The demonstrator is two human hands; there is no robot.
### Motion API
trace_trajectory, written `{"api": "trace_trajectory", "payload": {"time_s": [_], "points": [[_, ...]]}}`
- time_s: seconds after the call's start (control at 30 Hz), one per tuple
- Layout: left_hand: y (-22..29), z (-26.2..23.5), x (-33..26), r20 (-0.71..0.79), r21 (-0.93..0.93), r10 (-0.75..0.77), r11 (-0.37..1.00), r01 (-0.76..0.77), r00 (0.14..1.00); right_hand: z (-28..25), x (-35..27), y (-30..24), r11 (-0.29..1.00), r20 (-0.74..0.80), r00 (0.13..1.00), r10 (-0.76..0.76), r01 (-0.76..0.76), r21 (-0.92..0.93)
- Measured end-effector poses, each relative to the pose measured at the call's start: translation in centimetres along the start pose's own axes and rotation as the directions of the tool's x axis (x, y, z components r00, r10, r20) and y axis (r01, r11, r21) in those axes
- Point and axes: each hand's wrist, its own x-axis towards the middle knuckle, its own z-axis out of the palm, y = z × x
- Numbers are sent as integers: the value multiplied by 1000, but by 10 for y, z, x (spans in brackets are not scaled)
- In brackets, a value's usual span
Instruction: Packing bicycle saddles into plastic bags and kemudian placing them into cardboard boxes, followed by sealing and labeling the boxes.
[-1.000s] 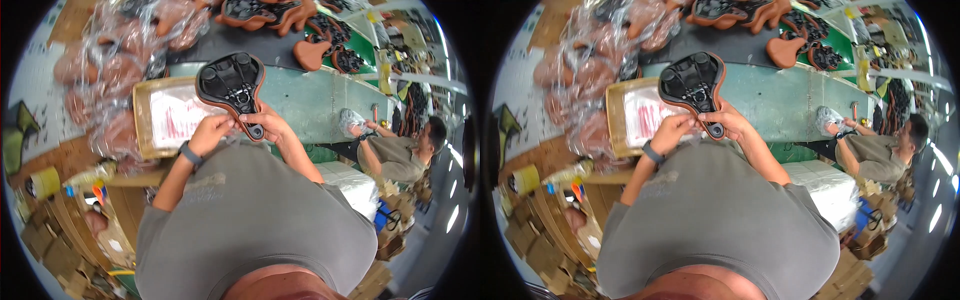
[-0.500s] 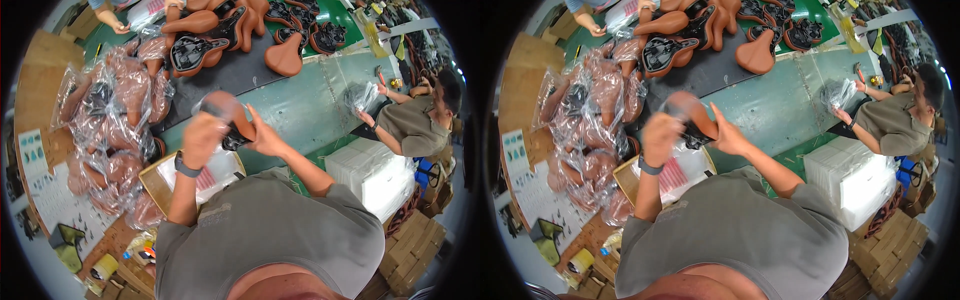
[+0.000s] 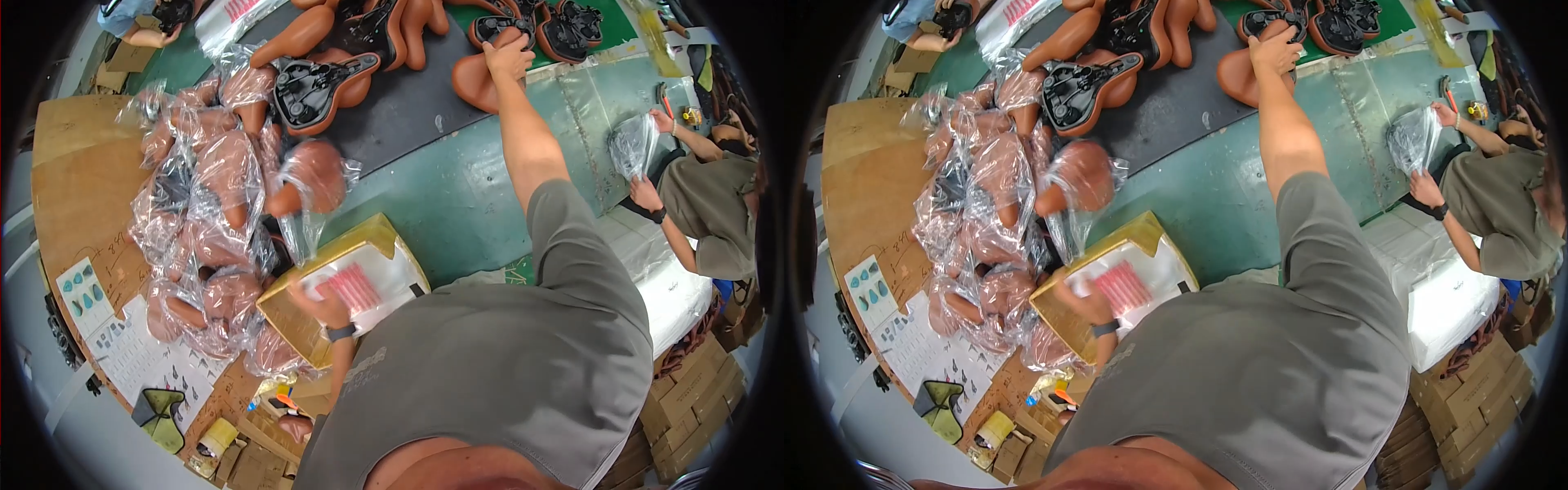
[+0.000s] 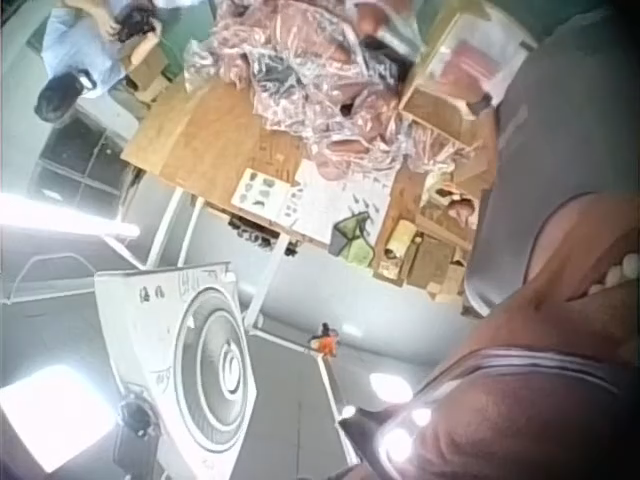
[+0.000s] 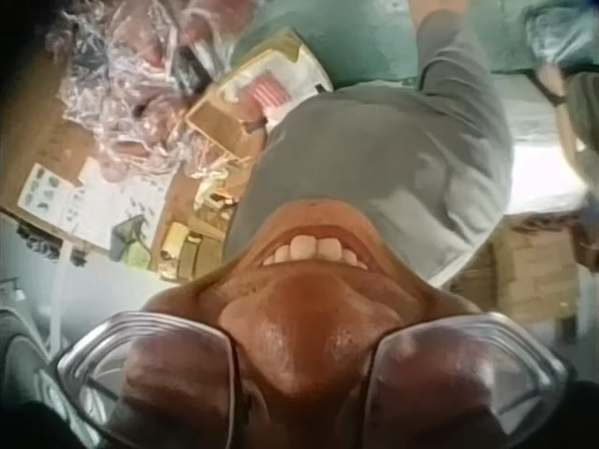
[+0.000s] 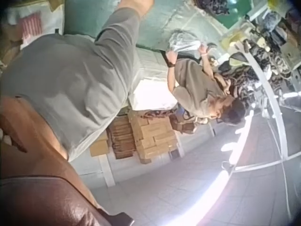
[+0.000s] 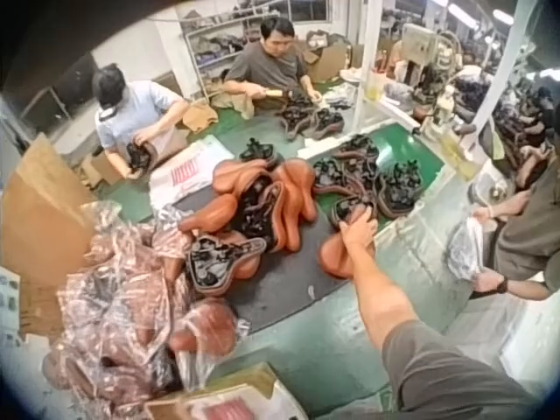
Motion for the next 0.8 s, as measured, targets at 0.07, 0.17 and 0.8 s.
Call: {"api": "trace_trajectory", "payload": {"time_s": [0.07, 0.17, 0.8], "points": [[5, 25, -41, 301, 41, 85, 994, -101, 950, -14, -41, 2, 978, -105, 983, -154, 166, 125], [23, 59, -63, 213, -46, 215, 977, -210, 953, -71, -155, 69, 785, -251, 878, -408, 478, 394], [-96, 118, -187, 378, 88, 75, 989, -116, 923, -235, -439, 324, 745, 973, 179, 144, -667, 12]]}}
